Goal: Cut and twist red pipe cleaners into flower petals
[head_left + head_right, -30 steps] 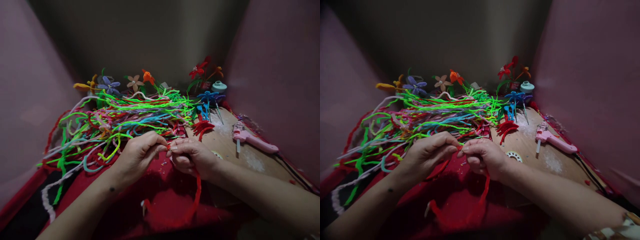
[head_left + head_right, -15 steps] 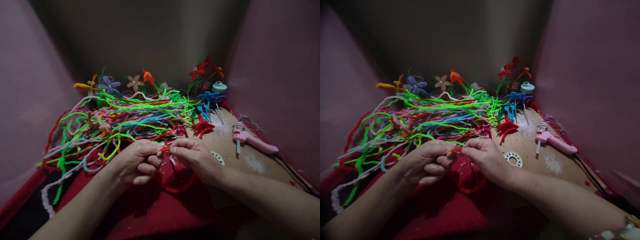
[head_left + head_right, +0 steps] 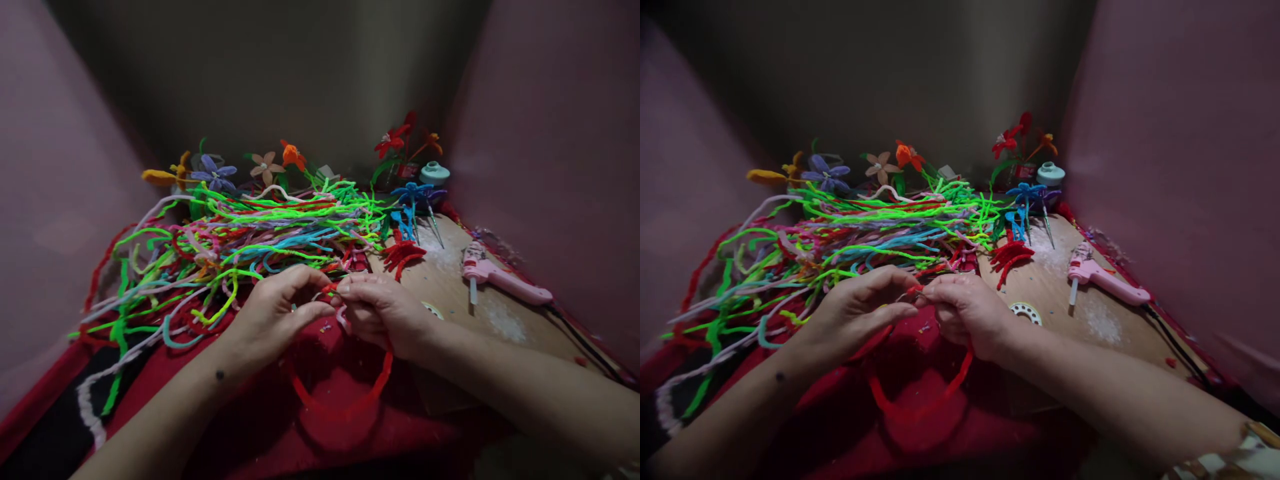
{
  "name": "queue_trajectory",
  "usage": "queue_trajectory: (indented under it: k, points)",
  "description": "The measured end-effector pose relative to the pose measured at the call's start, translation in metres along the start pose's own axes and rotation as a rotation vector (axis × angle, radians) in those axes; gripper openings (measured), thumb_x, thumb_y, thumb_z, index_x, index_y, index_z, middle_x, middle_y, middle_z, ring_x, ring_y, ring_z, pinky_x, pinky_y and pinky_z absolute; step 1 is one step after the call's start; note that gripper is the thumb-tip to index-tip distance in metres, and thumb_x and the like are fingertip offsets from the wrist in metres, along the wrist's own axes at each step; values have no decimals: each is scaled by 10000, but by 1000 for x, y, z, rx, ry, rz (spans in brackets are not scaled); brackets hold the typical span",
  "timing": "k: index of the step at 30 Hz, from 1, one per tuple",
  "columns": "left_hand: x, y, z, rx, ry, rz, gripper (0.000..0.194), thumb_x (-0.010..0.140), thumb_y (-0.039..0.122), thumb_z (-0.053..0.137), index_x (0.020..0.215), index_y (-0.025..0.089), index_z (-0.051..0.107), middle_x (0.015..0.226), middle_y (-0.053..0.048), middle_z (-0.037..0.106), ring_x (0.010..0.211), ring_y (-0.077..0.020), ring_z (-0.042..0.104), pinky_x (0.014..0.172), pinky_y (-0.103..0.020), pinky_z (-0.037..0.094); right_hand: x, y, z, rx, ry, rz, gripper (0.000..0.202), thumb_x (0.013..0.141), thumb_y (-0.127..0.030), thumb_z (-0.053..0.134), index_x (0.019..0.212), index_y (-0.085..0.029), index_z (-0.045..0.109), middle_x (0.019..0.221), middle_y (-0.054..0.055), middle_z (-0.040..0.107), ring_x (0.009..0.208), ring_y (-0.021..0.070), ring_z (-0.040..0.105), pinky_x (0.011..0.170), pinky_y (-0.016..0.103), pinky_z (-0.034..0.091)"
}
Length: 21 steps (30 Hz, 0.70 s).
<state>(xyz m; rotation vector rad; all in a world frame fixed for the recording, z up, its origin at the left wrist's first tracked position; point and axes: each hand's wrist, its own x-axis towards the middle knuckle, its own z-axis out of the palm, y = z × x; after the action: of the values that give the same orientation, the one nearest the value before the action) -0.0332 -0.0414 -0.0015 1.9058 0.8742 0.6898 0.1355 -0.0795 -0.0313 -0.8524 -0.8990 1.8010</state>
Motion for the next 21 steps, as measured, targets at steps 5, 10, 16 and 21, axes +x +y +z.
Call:
queue_trajectory:
  k: [5, 10, 16, 21]
  points:
    - [-3, 4, 2, 41, 30, -54, 167, 791, 297, 582, 707, 160, 629, 580, 23, 515, 540, -76, 455, 506, -168, 369, -1, 1, 0, -11, -2, 8, 132, 779, -241, 560, 669, -182, 520, 372, -120, 245, 311, 42, 106, 295, 185, 96]
    - [2, -1, -1, -655, -169, -516, 214, 753, 239, 505, 561, 145, 529, 411, 53, 392, 294, -41, 254, 272, -151, 250, -5, 2, 3, -407, 121, -187, 158, 817, -269, 551, 702, -163, 566, 454, -72, 394, 396, 56, 318, 398, 197, 269]
    - [8, -6, -4, -933, -202, -778, 213, 713, 167, 429, 523, 132, 518, 384, 42, 386, 221, -52, 249, 181, -167, 259, -10, 5, 6, -794, 202, -426, 177, 847, -247, 508, 742, -158, 618, 650, -10, 538, 620, 99, 464, 595, 231, 365]
    - [8, -6, -8, -875, -213, -707, 222, 741, 214, 470, 581, 103, 576, 428, 9, 489, 231, -70, 368, 187, -166, 281, -5, 3, 5, -376, 138, -139, 170, 800, -320, 583, 766, -157, 615, 473, -71, 410, 401, 50, 312, 388, 190, 232]
